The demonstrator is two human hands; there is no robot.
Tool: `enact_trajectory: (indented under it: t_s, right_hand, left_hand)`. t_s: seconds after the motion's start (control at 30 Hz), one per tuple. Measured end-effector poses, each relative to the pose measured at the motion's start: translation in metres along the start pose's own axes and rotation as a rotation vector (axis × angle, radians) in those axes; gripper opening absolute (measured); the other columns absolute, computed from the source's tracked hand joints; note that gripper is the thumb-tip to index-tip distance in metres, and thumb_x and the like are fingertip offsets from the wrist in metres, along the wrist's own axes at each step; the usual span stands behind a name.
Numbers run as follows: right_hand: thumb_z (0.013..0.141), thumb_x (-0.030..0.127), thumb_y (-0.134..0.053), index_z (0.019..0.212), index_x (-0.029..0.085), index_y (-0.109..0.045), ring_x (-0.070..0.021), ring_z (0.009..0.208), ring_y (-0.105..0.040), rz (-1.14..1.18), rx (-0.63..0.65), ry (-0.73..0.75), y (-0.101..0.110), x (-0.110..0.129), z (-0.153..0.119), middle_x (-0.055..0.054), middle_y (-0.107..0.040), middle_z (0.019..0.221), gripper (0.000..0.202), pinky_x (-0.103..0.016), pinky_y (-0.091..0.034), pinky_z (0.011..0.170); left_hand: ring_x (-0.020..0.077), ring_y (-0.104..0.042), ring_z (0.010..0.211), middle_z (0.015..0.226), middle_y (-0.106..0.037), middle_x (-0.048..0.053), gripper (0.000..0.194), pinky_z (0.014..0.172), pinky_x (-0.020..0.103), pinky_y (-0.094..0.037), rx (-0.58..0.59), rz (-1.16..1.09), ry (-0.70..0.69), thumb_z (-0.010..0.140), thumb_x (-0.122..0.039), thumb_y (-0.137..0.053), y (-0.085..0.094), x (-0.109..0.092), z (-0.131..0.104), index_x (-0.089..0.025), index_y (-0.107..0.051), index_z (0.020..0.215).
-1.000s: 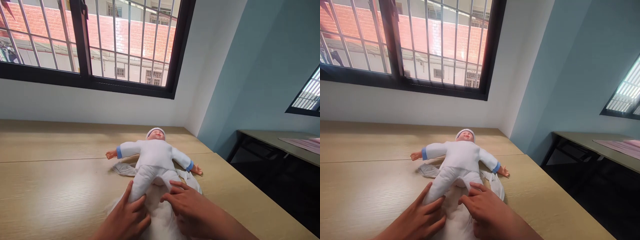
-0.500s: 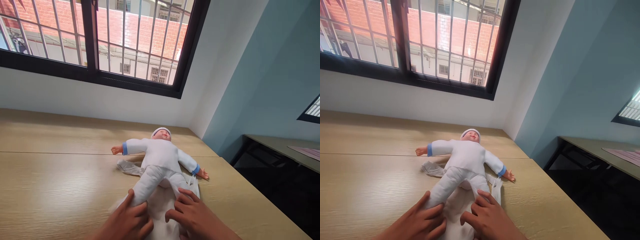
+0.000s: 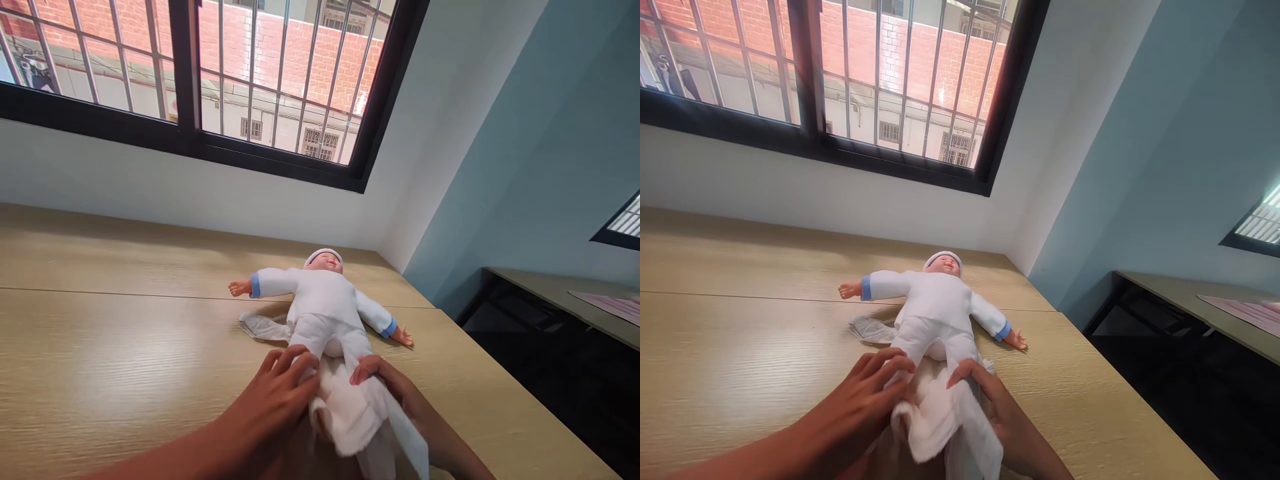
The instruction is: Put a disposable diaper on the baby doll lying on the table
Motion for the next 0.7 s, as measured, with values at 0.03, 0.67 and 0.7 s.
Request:
enact_trajectory:
  t_s: [0.03,0.67,0.7]
  right_hand:
    - [0.082,0.042,-0.061,0.094,0.025,-0.058,-0.0227,0.08,-0.059,0.066,-0.031,-0.02,0.003,-0.004,0.002,-0.005,-0.062,0.096,0.021,-0.032,-0.05,0.072]
    - [0.062,0.034,-0.076,0.078,0.018,-0.069,-0.0168,0.078,-0.059,0.6,-0.473,-0.28,0.039,-0.023,0.08,-0.002,-0.069,0.084,0.023,-0.027,-0.048,0.073]
    - [0.06,0.032,-0.078,0.074,0.018,-0.068,-0.0155,0.074,-0.057,0.613,-0.497,-0.279,0.037,-0.024,0.082,-0.001,-0.068,0.08,0.021,-0.026,-0.047,0.069]
  left_hand:
    - [0.0207,-0.053,0.109,0.11,-0.062,0.003,0.011,0.089,0.032,-0.044,-0.001,-0.097,0.072,0.091,-0.012,-0.051,0.004,0.002,0.006,-0.02,-0.058,0.089]
    - [0.0069,-0.04,0.053,0.057,-0.041,-0.007,0.029,0.053,0.019,-0.031,-0.019,-1.037,0.531,0.087,-0.036,-0.044,0.001,0.091,0.098,-0.017,-0.045,0.066]
    - [0.0063,-0.037,0.049,0.055,-0.039,-0.008,0.029,0.05,0.019,-0.03,0.001,-1.041,0.549,0.086,-0.036,-0.046,0.0,0.094,0.098,-0.018,-0.044,0.064]
Point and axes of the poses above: each hand's wrist, its own z-axis towards the middle knuckle, its own y-axis out of the back of the hand, x = y × z, the point moved 2 cm from there along z, towards the middle knuckle
